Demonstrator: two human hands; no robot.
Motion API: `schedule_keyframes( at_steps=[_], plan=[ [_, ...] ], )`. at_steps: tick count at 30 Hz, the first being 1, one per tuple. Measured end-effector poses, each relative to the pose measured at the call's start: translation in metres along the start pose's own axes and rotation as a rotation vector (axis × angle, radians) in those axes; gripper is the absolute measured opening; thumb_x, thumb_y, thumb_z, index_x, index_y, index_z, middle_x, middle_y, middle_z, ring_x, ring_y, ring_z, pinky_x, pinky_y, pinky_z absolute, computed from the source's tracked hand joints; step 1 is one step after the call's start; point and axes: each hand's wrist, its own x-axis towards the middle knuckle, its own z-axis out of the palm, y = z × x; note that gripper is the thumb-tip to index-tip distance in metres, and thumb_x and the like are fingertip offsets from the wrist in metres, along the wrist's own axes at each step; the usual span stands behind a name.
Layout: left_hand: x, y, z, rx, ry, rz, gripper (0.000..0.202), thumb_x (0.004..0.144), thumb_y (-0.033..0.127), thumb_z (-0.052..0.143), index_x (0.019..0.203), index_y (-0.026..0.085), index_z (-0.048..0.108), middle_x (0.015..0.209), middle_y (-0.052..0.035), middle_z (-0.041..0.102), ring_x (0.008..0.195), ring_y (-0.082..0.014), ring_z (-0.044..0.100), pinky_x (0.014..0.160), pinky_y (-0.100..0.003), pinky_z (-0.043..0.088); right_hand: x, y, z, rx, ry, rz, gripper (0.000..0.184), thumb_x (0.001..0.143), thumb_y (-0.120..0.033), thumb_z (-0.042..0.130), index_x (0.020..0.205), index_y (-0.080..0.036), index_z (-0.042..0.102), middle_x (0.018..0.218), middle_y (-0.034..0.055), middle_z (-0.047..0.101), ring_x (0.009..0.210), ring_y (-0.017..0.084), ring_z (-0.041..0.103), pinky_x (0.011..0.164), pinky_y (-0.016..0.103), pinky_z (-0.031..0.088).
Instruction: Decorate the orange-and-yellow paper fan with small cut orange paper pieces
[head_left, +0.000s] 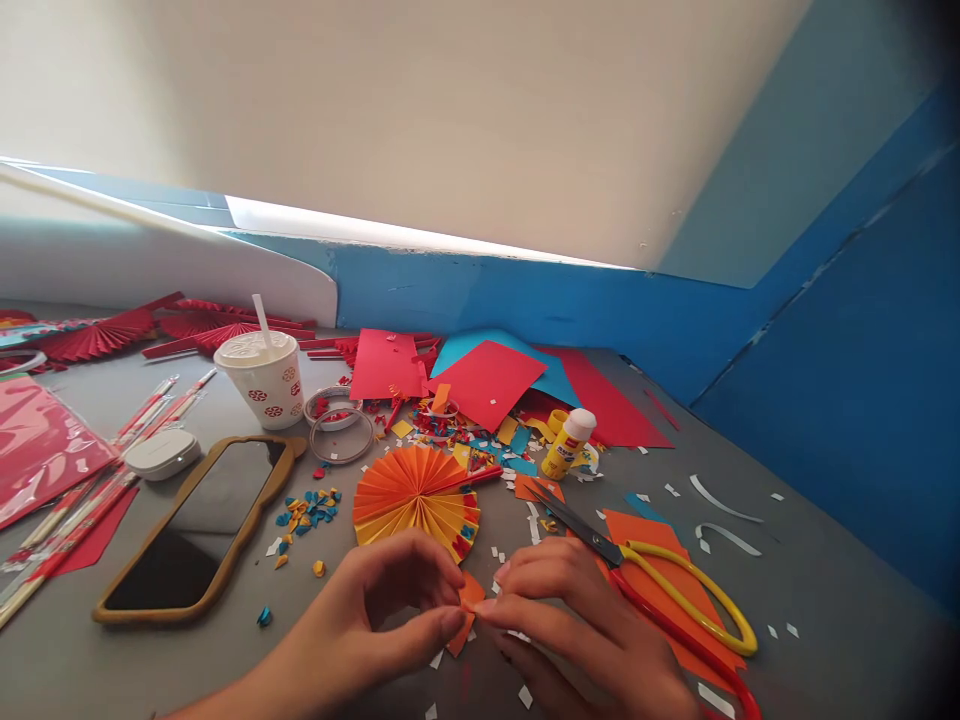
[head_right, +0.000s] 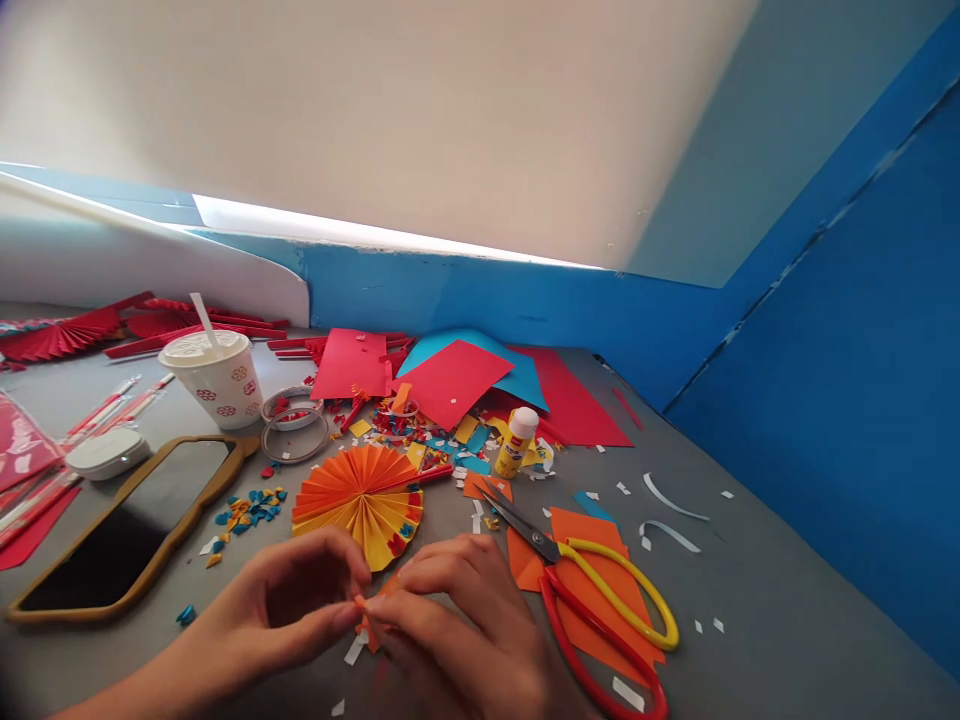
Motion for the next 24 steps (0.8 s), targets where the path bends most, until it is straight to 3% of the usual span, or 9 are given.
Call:
schedule_keyframes(
  at_steps=[5,11,15,19,24],
  plan=[
    [-0.002,0.012,0.002,0.026,-0.052,-0.011,0.014,0.086,0.028,0.068,0.088,0.014,0.064,0.084,-0.0015,0.065,0.081,-0.0133,0.060,0.076,-0.025,0.045,0.000,-0.001,-0.002,0.245,-0.019,0.212,0.031,0.084,-0.004,0.062,0.108,-0.023,0.069,0.091,0.0052,0.067,0.087,0.018,0.065,0.077,0.030,0.056],
    [0.000,0.011,0.001,-0.027,-0.027,-0.041,0.017,0.087,0.031,0.066,0.086,0.014,0.062,0.083,-0.0005,0.065,0.081,-0.0120,0.059,0.073,-0.022,0.043,0.002,-0.005,-0.003,0.351,-0.032,0.340,0.030,0.084,-0.006,0.063,0.107,-0.024,0.070,0.092,0.0032,0.066,0.086,0.015,0.066,0.078,0.024,0.056],
    [0.000,0.012,-0.002,0.019,-0.017,-0.034,0.020,0.088,0.035,0.063,0.086,0.015,0.060,0.080,0.0010,0.061,0.077,-0.0113,0.055,0.070,-0.021,0.041,0.001,-0.002,-0.003,0.333,-0.100,0.370,0.026,0.084,-0.009,0.064,0.106,-0.023,0.071,0.093,0.0031,0.066,0.089,0.015,0.066,0.080,0.024,0.055],
    [0.001,0.015,-0.008,0.289,-0.011,0.033,0.021,0.089,0.037,0.060,0.088,0.016,0.061,0.082,-0.0008,0.060,0.079,-0.0146,0.055,0.071,-0.025,0.042,-0.002,0.003,-0.005,0.254,-0.156,0.405,0.028,0.086,-0.013,0.065,0.112,-0.024,0.068,0.098,0.0030,0.064,0.095,0.016,0.064,0.086,0.026,0.052],
    [0.004,0.012,-0.013,0.511,-0.021,0.142,0.015,0.091,0.030,0.056,0.088,0.016,0.062,0.081,-0.0011,0.061,0.077,-0.0145,0.055,0.070,-0.025,0.042,-0.002,0.006,-0.004,0.159,-0.159,0.283,0.032,0.090,-0.009,0.059,0.117,-0.026,0.064,0.102,0.0032,0.062,0.098,0.016,0.060,0.087,0.030,0.049]
  ],
)
